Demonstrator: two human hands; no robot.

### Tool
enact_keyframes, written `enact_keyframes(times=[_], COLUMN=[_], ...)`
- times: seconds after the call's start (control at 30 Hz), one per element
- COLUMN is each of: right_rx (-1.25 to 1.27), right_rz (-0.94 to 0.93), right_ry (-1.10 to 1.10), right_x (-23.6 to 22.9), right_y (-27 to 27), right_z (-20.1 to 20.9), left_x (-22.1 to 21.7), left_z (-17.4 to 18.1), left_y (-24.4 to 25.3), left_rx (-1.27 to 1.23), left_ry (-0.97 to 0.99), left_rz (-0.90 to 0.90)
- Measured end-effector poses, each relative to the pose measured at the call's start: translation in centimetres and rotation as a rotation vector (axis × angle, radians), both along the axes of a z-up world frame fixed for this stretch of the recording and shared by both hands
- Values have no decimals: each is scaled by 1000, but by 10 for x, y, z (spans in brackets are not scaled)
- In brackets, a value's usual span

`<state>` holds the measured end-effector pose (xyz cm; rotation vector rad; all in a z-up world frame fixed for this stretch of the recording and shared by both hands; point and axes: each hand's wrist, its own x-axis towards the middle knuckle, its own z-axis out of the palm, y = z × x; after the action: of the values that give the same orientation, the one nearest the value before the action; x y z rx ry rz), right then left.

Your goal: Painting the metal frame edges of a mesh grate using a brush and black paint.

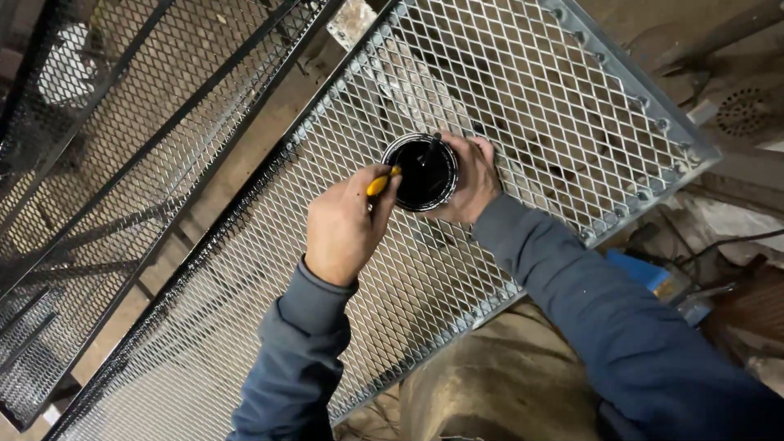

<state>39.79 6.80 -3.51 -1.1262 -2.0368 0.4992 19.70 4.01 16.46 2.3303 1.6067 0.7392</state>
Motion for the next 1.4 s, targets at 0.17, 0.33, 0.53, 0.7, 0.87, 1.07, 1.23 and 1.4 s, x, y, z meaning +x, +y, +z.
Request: enact_keyframes(times=[0.17, 0.33, 0.53, 0.7, 0.87, 1.07, 1.23, 1.4], right_rx=[-22, -52, -58, -77, -44, -78, -67, 31], right_rz=[3, 5, 21, 12, 29, -2, -2, -18], right_ry=[8, 24, 28, 20, -6, -28, -20, -79], right_x=[1, 2, 1, 1, 4, 6, 9, 10], right_y=[0, 0, 0, 0, -1, -4, -5, -3], right_z=[5, 2, -1, 0, 0, -17, -32, -38], left_x=[-1, -1, -2, -1, -14, -44, -73, -128], left_z=[-14, -19, -16, -16, -23, -95, -111, -110], left_y=[4, 6, 6, 2, -26, -75, -78, -39], left_rx=[6, -63, 18, -31, 14, -373, -171, 7], left_ry=[-6, -1, 6, -25, -266, -1308, -1762, -1199], left_rz=[-1, 13, 7, 13, 105, 458, 606, 659])
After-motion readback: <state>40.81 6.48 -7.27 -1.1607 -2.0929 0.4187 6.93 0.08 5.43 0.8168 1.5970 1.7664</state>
